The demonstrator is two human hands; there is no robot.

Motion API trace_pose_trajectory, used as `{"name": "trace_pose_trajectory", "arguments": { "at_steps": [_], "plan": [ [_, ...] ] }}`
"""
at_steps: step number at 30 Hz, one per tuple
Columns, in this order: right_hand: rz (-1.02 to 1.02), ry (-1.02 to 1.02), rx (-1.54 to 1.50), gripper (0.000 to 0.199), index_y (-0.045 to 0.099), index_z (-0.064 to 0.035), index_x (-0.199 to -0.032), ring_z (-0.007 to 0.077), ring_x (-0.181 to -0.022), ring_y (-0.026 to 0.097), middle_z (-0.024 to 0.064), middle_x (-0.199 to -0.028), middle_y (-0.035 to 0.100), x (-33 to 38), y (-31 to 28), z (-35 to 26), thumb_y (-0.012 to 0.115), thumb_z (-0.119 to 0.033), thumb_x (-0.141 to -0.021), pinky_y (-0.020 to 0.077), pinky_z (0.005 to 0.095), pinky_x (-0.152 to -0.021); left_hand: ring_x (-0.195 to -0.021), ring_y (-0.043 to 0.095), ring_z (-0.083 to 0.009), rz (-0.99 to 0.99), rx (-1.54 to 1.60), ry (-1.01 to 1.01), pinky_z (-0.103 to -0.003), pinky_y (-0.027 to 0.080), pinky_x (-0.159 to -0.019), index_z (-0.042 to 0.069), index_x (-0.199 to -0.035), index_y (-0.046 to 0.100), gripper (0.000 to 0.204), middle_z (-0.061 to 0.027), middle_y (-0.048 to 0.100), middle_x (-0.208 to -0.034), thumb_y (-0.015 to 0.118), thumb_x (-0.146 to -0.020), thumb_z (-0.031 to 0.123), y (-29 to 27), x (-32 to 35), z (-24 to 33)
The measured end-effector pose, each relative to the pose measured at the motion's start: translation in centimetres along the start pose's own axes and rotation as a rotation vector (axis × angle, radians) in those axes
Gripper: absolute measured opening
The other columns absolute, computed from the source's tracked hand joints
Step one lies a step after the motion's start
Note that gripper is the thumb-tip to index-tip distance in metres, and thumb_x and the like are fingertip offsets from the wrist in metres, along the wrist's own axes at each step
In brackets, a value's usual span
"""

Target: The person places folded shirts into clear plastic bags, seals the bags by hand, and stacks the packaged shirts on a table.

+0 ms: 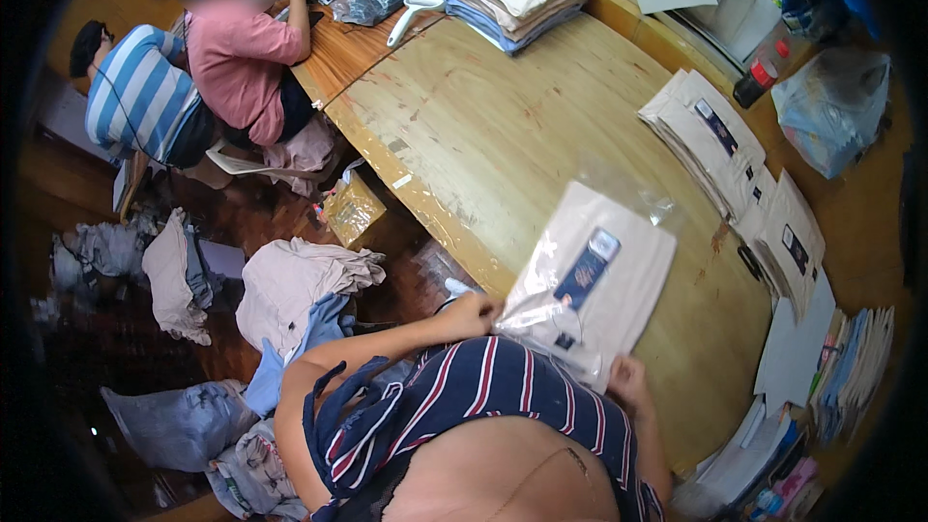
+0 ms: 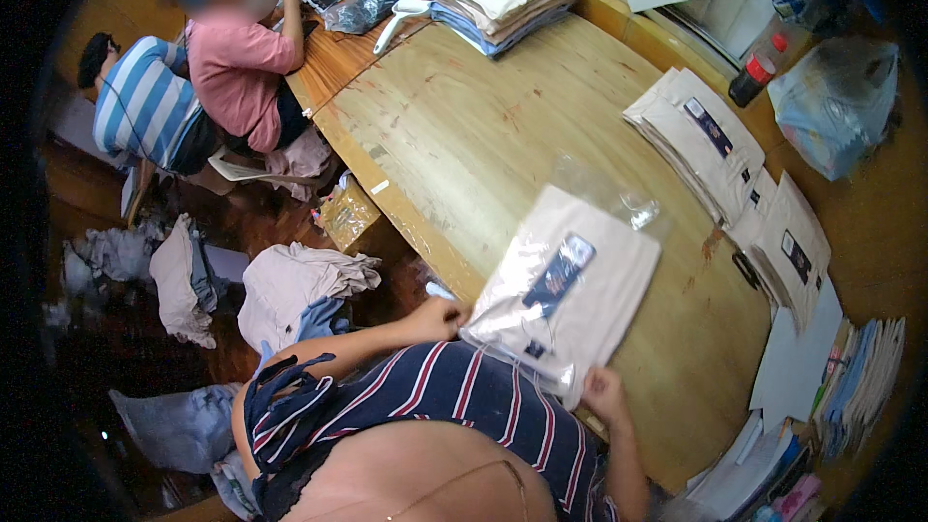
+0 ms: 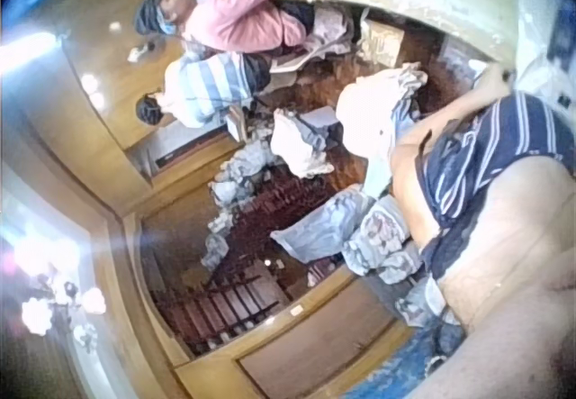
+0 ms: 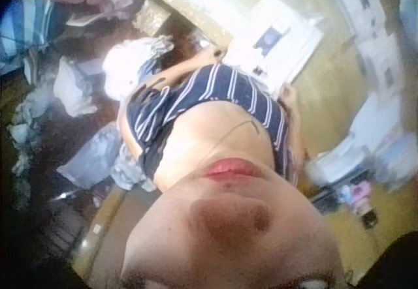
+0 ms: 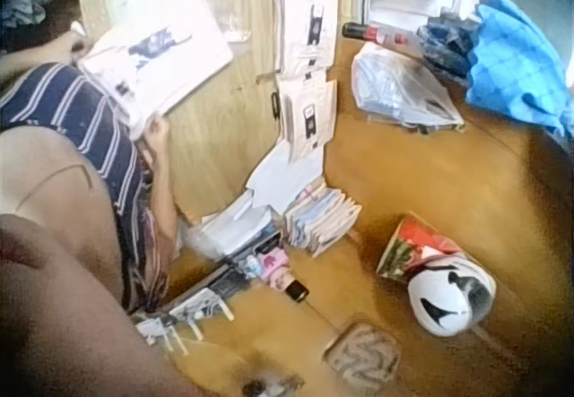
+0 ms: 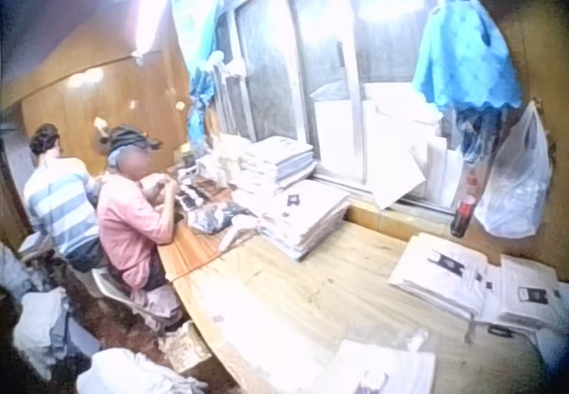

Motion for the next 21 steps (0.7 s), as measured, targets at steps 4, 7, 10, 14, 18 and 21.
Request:
{"name": "trace_pose_trajectory", "arguments": {
  "at_steps": [4,7,10,14,18,21],
  "plan": [
    [0.015,-0.046,-0.126,0.012,0.045,-0.0075,-0.064,0.0054,-0.049,0.042,-0.0034,-0.057,0.044,-10.8,2.1,-11.0,0.053,-0.001,-0.068,0.0372,0.0210,-0.044,-0.056,0.043,-0.0085,0.421,0.220,-0.147,-0.025,0.038,-0.050,0.003,-0.062,0.045,0.006,-0.0006,0.046,-0.057,0.047,-0.066,-0.002,-9.6,-1.3,-1.4],
    [-0.027,-0.031,-0.242,0.011,0.043,-0.0050,-0.069,0.0165,-0.064,0.060,0.0119,-0.075,0.059,-14.6,0.7,-12.6,0.049,0.005,-0.071,0.0481,0.0262,-0.050,-0.053,0.055,-0.0246,0.499,-0.505,0.063,-0.033,0.043,-0.050,0.003,-0.067,0.052,0.005,-0.0158,0.054,-0.058,0.052,-0.062,0.002,-11.0,-0.6,5.3],
    [0.135,-0.041,-0.473,0.016,0.043,-0.0041,-0.088,0.0221,-0.074,0.061,0.0184,-0.086,0.058,-14.3,-2.6,-11.0,0.049,0.002,-0.075,0.0507,0.0289,-0.059,-0.054,0.055,-0.0317,0.321,-0.638,0.211,-0.040,0.044,-0.051,0.006,-0.072,0.053,0.011,-0.0150,0.055,-0.059,0.054,-0.061,0.005,-4.4,-0.3,7.8],
    [0.184,0.022,-0.785,0.029,0.036,-0.0051,-0.107,0.0247,-0.081,0.059,0.0207,-0.093,0.056,-10.3,-3.7,-6.8,0.046,-0.001,-0.080,0.0507,0.0293,-0.066,-0.056,0.056,-0.0338,-0.077,-0.371,0.375,-0.043,0.044,-0.052,0.008,-0.090,0.050,0.023,-0.0155,0.056,-0.062,0.051,-0.067,0.007,4.4,-1.9,10.2],
    [0.217,0.073,-0.830,0.032,0.035,-0.0030,-0.113,0.0260,-0.086,0.057,0.0216,-0.097,0.054,-4.8,-3.0,-4.3,0.043,-0.003,-0.082,0.0484,0.0320,-0.073,-0.065,0.057,-0.0334,-0.016,-0.471,0.397,-0.043,0.044,-0.058,0.008,-0.097,0.050,0.029,-0.0154,0.059,-0.073,0.050,-0.069,0.006,2.6,-6.0,12.2],
    [0.333,-0.026,-0.667,0.033,0.035,0.0000,-0.114,0.0257,-0.086,0.057,0.0211,-0.098,0.054,-2.9,-2.5,-3.6,0.044,-0.005,-0.083,0.0475,0.0312,-0.074,-0.088,0.052,-0.0288,0.247,-0.662,0.354,-0.040,0.040,-0.073,0.009,-0.099,0.052,0.028,-0.0137,0.056,-0.093,0.052,-0.072,0.013,-3.4,-12.4,10.7]
  ]
}}
Point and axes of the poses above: each hand's wrist, its own x-axis away from the middle knuckle, its own y-axis out of the palm, z = x × y, the point moved 9 cm from there along -x, towards the middle knuckle
